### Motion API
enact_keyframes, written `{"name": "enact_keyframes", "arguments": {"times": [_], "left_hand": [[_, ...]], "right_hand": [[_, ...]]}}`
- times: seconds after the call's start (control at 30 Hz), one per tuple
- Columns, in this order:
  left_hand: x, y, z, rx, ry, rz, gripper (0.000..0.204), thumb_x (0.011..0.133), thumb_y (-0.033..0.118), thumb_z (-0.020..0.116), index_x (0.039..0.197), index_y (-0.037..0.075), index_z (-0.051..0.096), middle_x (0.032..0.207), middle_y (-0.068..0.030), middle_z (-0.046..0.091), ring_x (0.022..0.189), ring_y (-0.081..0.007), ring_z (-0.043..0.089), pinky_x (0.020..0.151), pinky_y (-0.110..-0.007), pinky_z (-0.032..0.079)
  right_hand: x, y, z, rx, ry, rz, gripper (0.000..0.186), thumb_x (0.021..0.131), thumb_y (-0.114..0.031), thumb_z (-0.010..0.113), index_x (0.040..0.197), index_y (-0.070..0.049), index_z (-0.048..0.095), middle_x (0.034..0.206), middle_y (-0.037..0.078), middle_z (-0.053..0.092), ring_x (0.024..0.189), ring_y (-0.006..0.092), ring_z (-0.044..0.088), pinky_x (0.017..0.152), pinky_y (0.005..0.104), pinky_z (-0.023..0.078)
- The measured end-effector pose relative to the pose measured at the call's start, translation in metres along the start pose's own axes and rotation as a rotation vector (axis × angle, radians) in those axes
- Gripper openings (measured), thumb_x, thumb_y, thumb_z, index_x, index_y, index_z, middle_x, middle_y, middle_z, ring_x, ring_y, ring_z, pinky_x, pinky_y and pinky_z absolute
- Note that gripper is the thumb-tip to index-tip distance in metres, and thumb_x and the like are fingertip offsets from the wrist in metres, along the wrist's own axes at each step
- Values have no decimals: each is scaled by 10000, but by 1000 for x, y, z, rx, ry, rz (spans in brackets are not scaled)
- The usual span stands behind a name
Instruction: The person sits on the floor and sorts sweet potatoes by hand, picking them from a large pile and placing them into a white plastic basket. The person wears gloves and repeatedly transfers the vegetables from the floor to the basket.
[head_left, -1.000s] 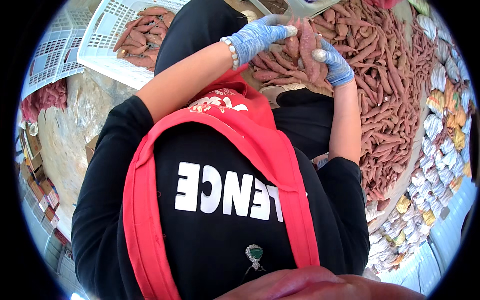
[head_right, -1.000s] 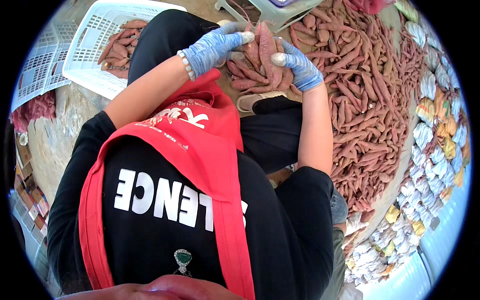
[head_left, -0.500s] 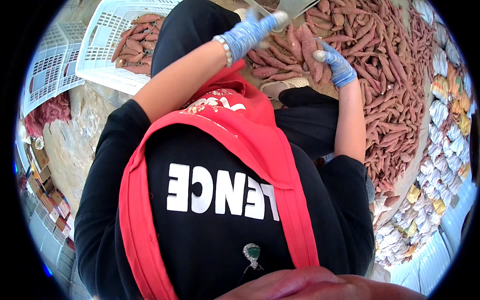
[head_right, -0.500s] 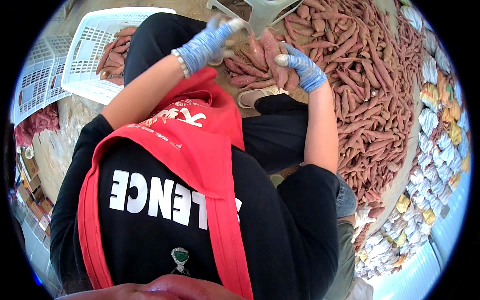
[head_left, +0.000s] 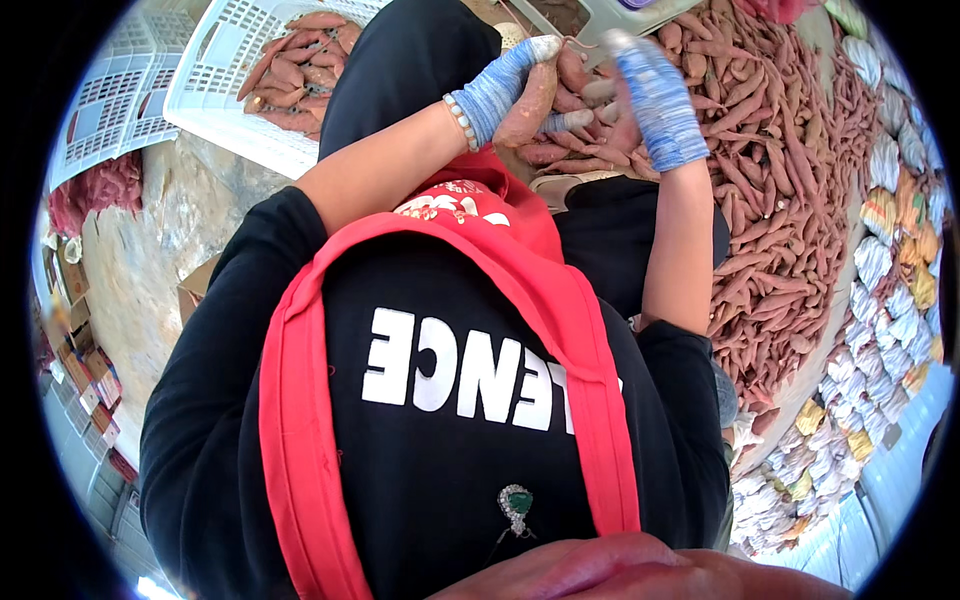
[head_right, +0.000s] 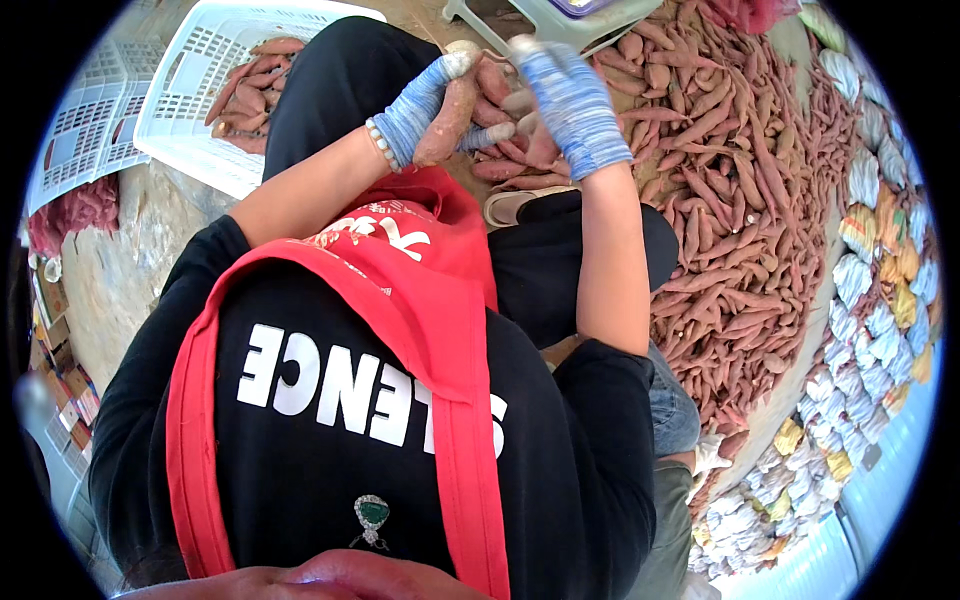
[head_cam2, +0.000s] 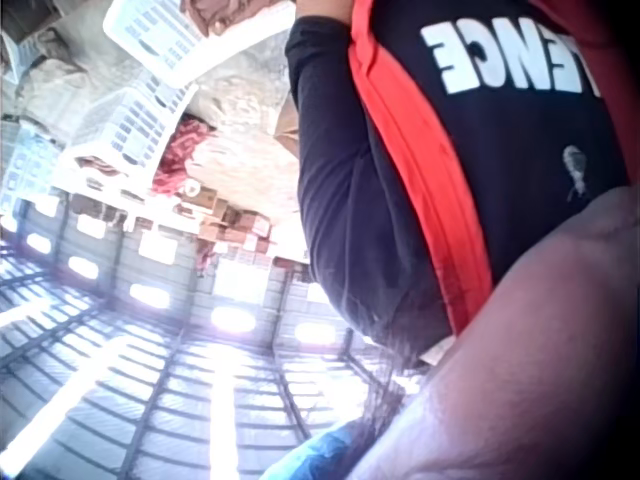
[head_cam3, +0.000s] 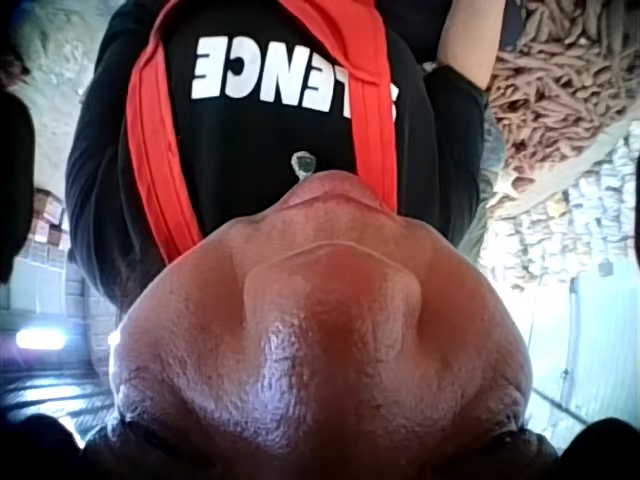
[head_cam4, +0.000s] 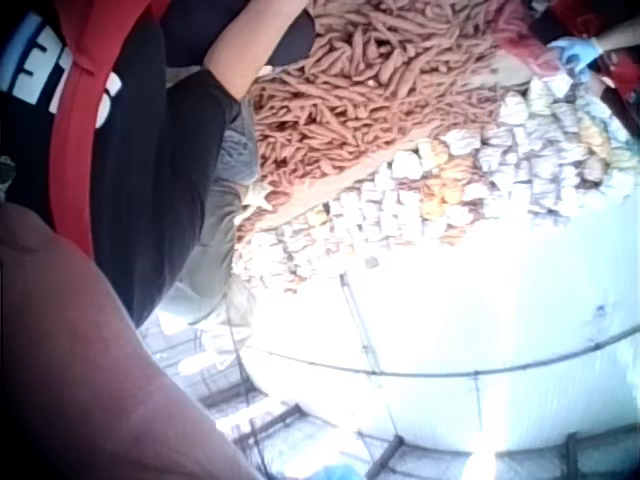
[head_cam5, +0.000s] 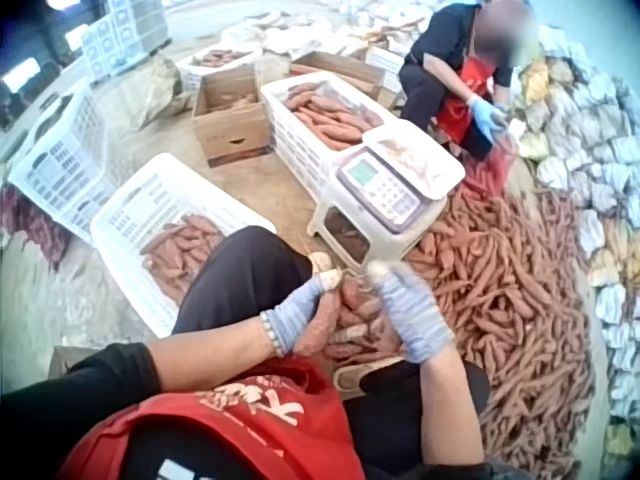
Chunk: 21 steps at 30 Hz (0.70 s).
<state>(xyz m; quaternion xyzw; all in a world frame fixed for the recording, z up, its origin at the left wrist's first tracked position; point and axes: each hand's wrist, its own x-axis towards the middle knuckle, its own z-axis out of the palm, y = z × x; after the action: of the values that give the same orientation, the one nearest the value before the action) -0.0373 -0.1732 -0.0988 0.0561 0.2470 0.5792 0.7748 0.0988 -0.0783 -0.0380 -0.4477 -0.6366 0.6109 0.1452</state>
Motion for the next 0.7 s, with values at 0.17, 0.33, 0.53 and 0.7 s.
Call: {"name": "enact_keyframes", "arguments": {"times": [0.17, 0.33, 0.53, 0.7], "left_hand": [[2, 3, -6, 24, -117, -35, 518, 805, 472, 480, 1195, 136, 416, 1158, -82, 475, 1025, -252, 493, 858, -440, 437], [21, -12, -44, -678, -230, -92, 433, 878, 375, 383, 1230, 124, 395, 1144, -106, 484, 1034, -246, 473, 942, -409, 347], [22, -13, -40, -1270, -832, -333, 372, 887, 202, 385, 1227, 51, 392, 1102, -93, 495, 988, -207, 474, 930, -352, 347], [9, 10, -35, -265, -340, 37, 475, 881, 374, 390, 1231, 54, 389, 1144, -96, 493, 1035, -209, 479, 955, -337, 343]], "right_hand": [[14, -4, 16, -689, 129, -618, 295, 777, -203, 531, 1014, -28, 533, 810, 185, 576, 747, 356, 552, 647, 380, 460], [24, -2, 49, -829, 140, -569, 287, 814, -147, 488, 1065, -13, 520, 940, 199, 556, 908, 342, 532, 770, 348, 440], [0, 14, 34, 217, 103, -427, 214, 845, -126, 478, 986, 7, 569, 991, 102, 572, 909, 202, 539, 794, 287, 422], [-4, 7, 24, -69, 252, -687, 183, 835, -111, 502, 957, 1, 579, 991, 84, 577, 895, 159, 529, 807, 252, 405]]}}
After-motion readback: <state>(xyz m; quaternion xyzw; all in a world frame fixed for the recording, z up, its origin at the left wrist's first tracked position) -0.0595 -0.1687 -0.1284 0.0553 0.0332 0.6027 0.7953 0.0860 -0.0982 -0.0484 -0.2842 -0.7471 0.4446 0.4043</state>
